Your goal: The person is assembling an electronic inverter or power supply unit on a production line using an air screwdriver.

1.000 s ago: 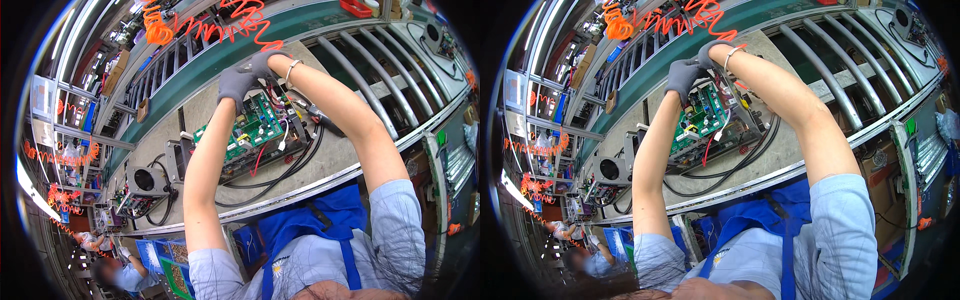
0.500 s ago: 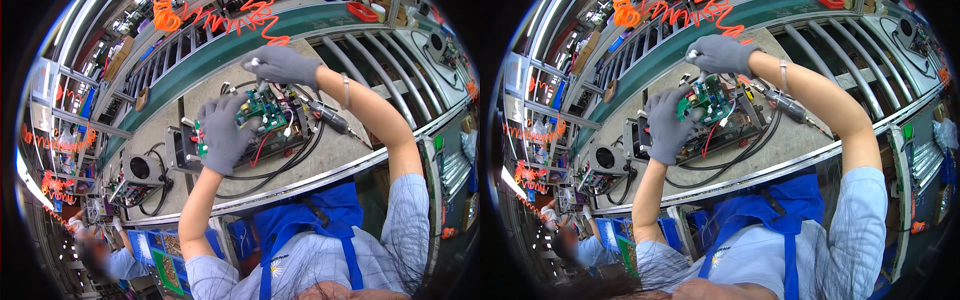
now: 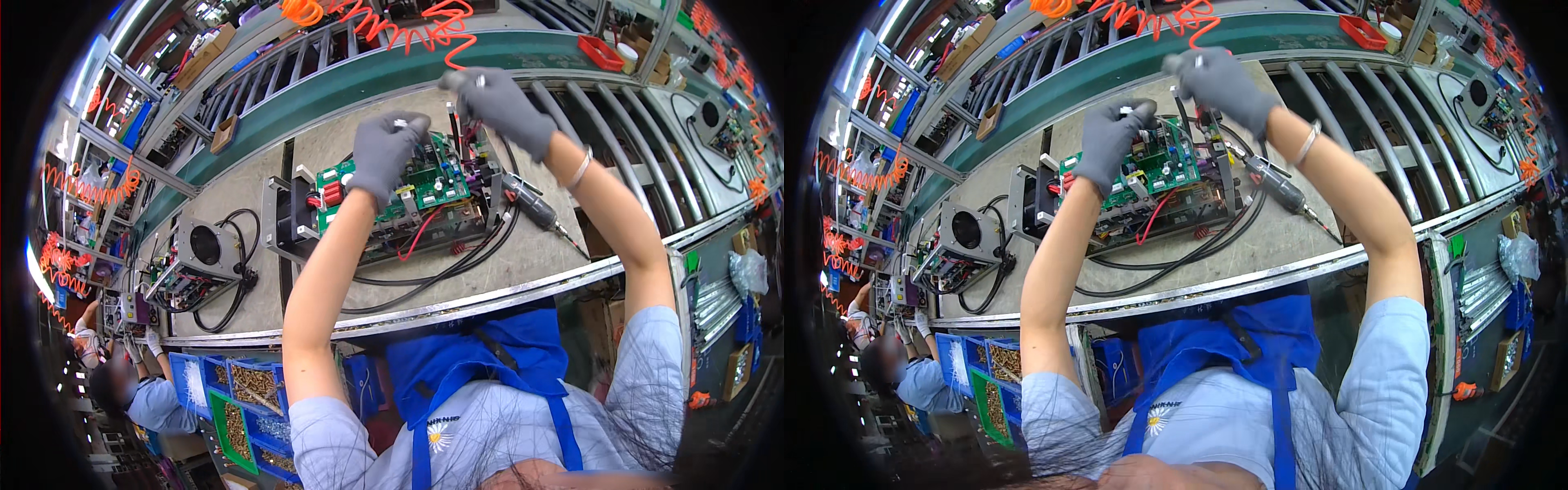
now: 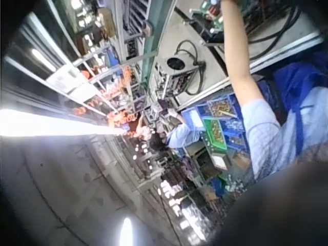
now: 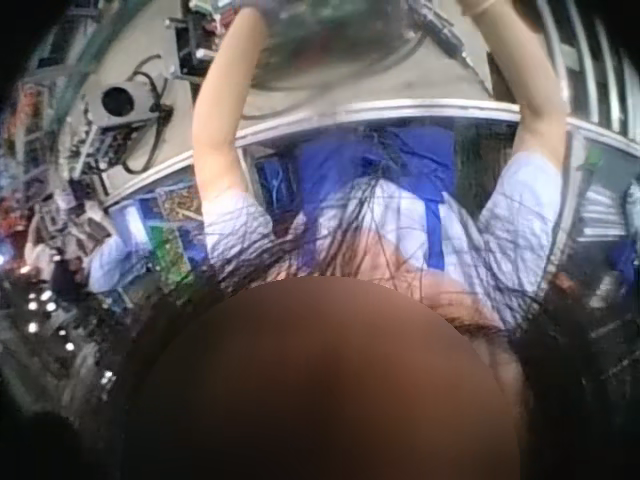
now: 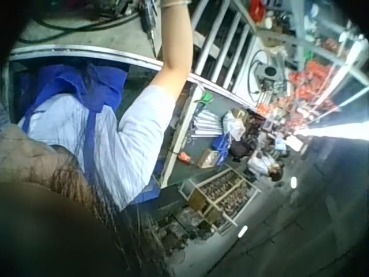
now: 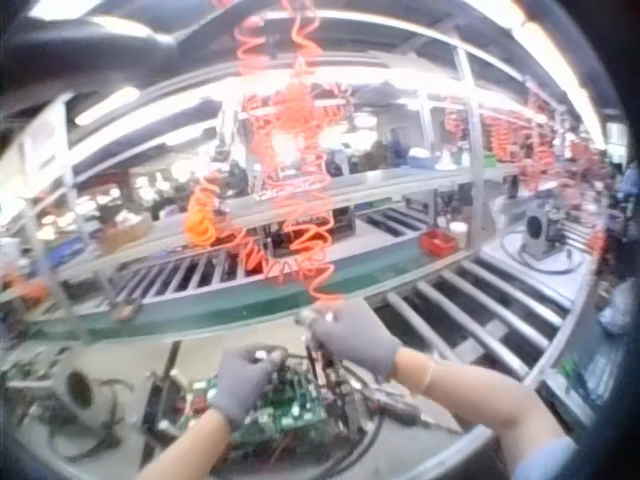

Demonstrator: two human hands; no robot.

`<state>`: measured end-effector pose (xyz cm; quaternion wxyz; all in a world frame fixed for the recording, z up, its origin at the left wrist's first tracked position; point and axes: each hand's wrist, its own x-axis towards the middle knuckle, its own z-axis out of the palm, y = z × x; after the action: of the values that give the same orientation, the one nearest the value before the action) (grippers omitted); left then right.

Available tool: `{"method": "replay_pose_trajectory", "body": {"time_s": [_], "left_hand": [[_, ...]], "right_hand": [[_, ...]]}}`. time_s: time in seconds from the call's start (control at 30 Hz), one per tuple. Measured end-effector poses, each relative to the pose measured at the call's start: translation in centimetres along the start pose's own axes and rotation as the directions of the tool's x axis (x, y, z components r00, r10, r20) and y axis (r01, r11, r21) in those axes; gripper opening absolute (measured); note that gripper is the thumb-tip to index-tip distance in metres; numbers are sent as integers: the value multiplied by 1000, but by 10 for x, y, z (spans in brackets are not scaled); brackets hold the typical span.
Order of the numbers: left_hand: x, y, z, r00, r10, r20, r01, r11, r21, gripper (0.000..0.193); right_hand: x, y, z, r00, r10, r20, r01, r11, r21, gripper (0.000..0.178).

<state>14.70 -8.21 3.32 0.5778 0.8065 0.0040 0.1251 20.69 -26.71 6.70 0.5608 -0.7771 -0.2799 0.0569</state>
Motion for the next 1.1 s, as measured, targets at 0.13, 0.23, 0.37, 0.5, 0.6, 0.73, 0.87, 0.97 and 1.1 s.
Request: {"method": "replay_pose_trajectory", "body": {"time_s": [0.13,0.23,0.37,0.5,0.6,0.73,0.87,0.97,1.1], "left_hand": [[6,-7,9,978,207,18,-207,978,-4,21],[23,2,1,992,27,-121,-58,966,-253,24],[-4,10,-50,881,243,-406,-300,950,-83,48],[-84,-23,-111,415,602,-682,-209,793,573,49],[-137,-86,-122,268,536,-801,53,821,568,52],[-171,-167,-98,514,7,-858,469,835,288,51],[-184,-202,-57,535,57,-843,141,978,156,52],[-181,-186,-51,544,-116,-831,131,990,-52,61],[-196,-132,-18,547,246,-800,190,894,405,73]], "right_hand": [[-30,-9,22,891,-444,89,453,882,-133,33],[-46,-32,6,903,-416,108,413,909,46,43],[-92,-35,-26,843,-477,-248,453,879,-151,50],[-134,36,-5,767,-240,-594,340,938,60,49],[-141,108,53,774,-74,-628,123,992,35,50],[-110,167,107,752,-37,-658,125,988,87,55],[-78,179,107,701,-197,-686,246,969,-28,55],[-74,172,98,749,-210,-629,225,973,-57,58],[-102,156,88,762,-292,-577,269,955,-128,64]]}}
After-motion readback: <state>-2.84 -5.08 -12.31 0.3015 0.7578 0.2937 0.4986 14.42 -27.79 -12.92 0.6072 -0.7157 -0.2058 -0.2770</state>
